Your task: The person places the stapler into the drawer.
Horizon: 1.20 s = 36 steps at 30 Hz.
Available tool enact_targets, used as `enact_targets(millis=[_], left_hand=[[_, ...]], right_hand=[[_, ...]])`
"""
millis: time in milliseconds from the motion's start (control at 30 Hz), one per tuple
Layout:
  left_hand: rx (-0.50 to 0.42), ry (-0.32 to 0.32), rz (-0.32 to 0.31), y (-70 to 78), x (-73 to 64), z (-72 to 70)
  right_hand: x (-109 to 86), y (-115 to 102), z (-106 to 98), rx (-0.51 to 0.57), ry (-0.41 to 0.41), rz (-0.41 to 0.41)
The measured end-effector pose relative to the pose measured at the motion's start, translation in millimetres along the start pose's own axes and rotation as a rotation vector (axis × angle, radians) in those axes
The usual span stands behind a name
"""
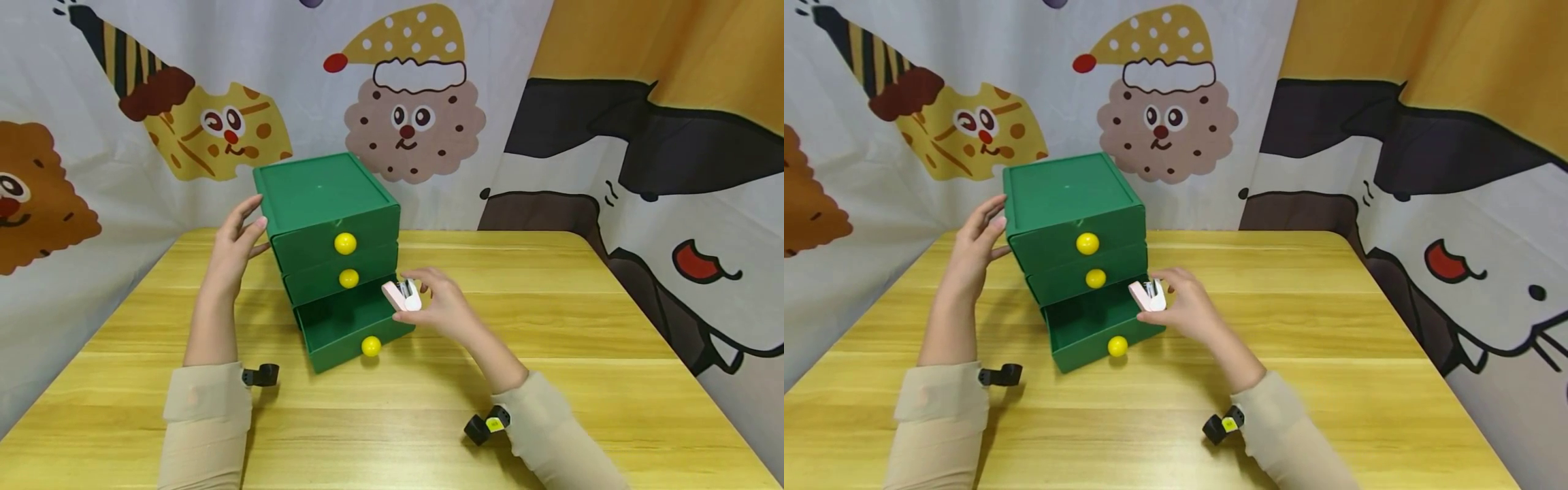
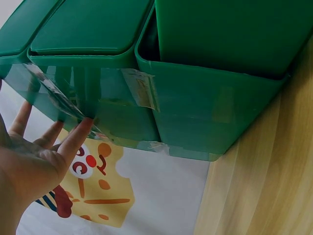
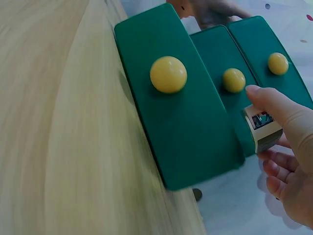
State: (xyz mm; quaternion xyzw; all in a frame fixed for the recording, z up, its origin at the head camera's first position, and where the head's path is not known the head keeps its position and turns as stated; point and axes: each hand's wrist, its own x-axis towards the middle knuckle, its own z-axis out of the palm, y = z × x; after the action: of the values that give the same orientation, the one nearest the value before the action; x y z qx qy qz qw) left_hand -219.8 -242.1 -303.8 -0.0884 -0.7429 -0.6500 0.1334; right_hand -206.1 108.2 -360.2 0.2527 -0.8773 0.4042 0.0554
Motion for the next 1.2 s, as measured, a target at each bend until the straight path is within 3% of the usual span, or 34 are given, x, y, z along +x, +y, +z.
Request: enact_targets(millis=[300, 567, 833, 1200], left_hand=[[-0.003, 0.002, -0.007, -0.9, -0.4, -0.1], [-0.022, -0.001, -0.011, 0.6, 0.8, -0.5], [-0.036, -0.009, -0.004, -0.6, 0.7, -0.3], [-0.021, -0.015, 0.001, 0.8, 0.0, 0.3]], right_hand=[[11.6, -4.7, 24.4, -0.018, 0.017, -0.020], [14.0, -6.1, 33.5, -0.025, 0.077, 0.012], [13.9, -2.3, 38.8, -0.012, 0.048, 0.048], [3.5, -8.9, 36.3, -0.001, 0.107, -0.041]])
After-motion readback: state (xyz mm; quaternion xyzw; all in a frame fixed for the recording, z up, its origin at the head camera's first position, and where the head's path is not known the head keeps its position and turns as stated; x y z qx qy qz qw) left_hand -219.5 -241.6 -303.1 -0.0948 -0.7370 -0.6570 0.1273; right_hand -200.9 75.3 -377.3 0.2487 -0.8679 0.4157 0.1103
